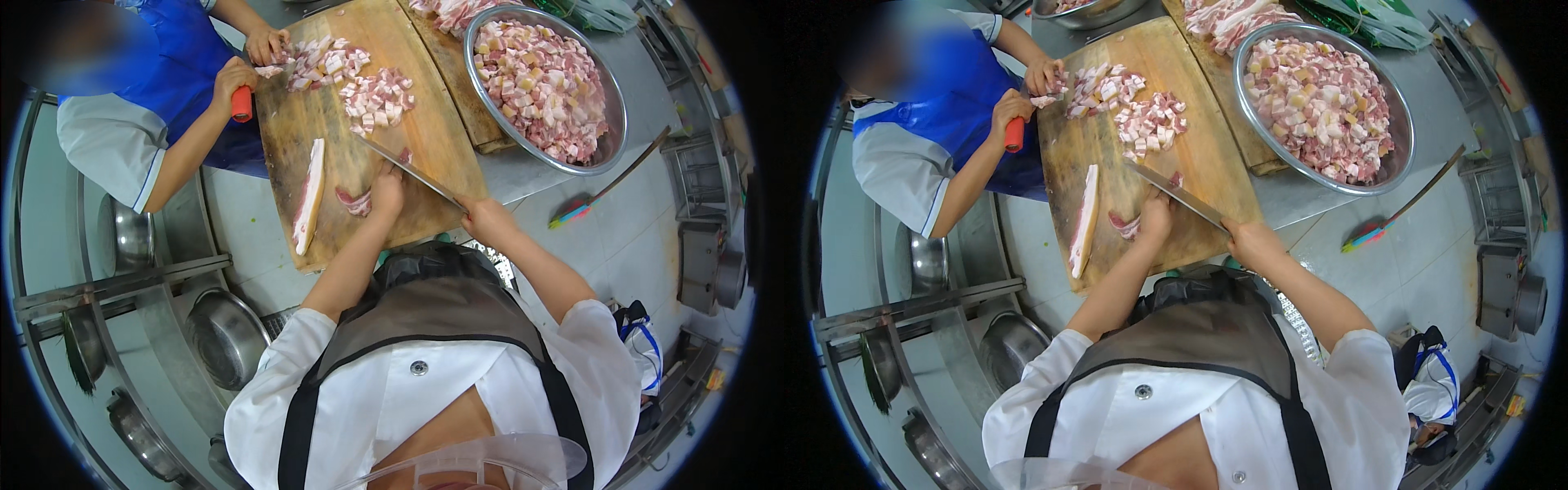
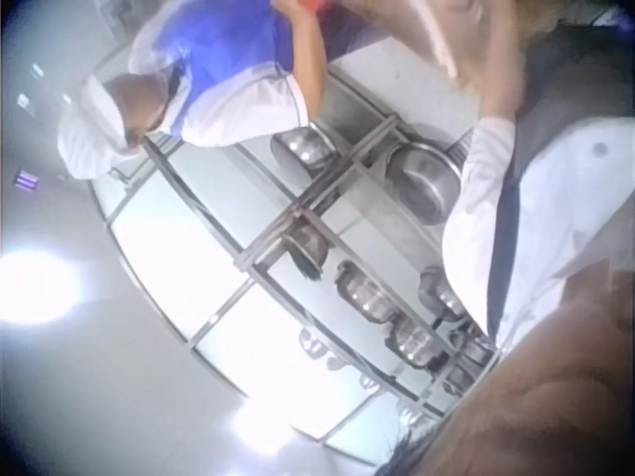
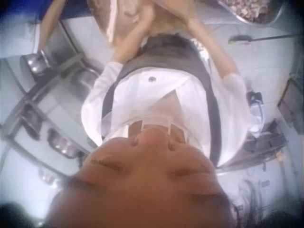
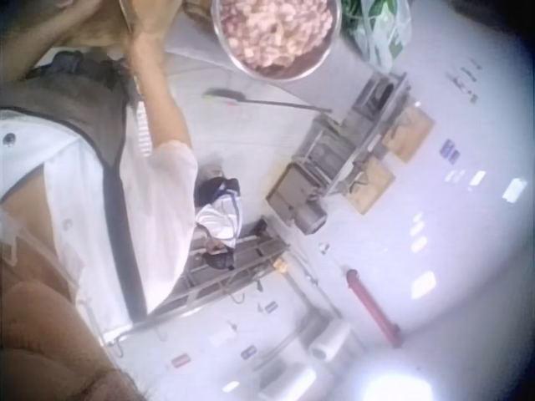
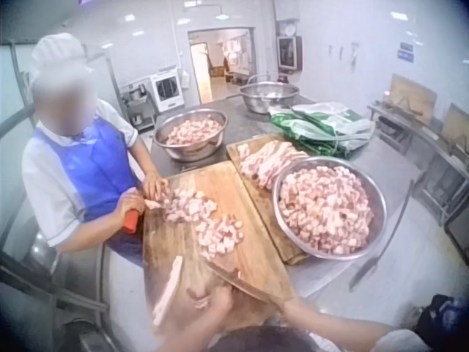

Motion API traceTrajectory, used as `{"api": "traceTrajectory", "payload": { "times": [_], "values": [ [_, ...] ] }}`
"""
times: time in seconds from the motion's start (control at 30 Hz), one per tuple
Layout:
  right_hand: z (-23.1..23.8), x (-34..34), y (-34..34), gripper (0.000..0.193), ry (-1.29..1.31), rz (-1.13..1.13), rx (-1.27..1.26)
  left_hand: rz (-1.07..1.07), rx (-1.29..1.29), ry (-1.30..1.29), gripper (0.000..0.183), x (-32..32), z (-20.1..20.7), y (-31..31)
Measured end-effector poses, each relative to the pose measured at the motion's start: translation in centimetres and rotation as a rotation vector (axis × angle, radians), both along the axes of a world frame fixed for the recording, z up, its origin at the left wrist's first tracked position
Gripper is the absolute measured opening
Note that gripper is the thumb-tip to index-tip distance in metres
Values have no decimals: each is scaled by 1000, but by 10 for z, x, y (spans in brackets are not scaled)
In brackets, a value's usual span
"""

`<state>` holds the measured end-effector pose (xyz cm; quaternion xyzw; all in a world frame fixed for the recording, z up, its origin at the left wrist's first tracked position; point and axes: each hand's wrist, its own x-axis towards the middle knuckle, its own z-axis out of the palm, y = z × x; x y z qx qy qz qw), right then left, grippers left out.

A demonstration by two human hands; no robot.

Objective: The person uses a cleaver to slice a slab of pork belly into small cubes on a wooden cutting board. The diced meat is periodically gathered and placed into a large metal bowl. Another person works alongside at a separate station.

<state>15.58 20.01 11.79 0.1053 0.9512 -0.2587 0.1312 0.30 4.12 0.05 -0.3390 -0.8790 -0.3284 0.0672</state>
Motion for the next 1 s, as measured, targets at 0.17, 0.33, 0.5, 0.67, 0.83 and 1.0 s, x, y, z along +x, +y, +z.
{"api": "traceTrajectory", "payload": {
  "times": [0.17, 0.33, 0.5, 0.67, 0.83, 1.0],
  "values": [
    [13, 14, 12, 37, -93, -32, -84, 20, 32, 42, 37, 0, -2, 3],
    [15, 18, 22, 30, -234, -22, -70, 18, 41, 5, 33, 1, 6, 5],
    [-12, -46, -11, 25, -206, -5, 10, 16, 14, 30, 30, 3, -10, 4],
    [11, -41, 11, 25, -159, -20, -135, -56, -58, 70, 30, 8, 12, -6],
    [15, -4, 21, 28, -93, -129, -135, 27, 47, -114, 32, 10, 17, -18],
    [7, 2, -12, 30, -43, -53, -57, 33, 14, -79, 37, 10, 15, -15]
  ]
}}
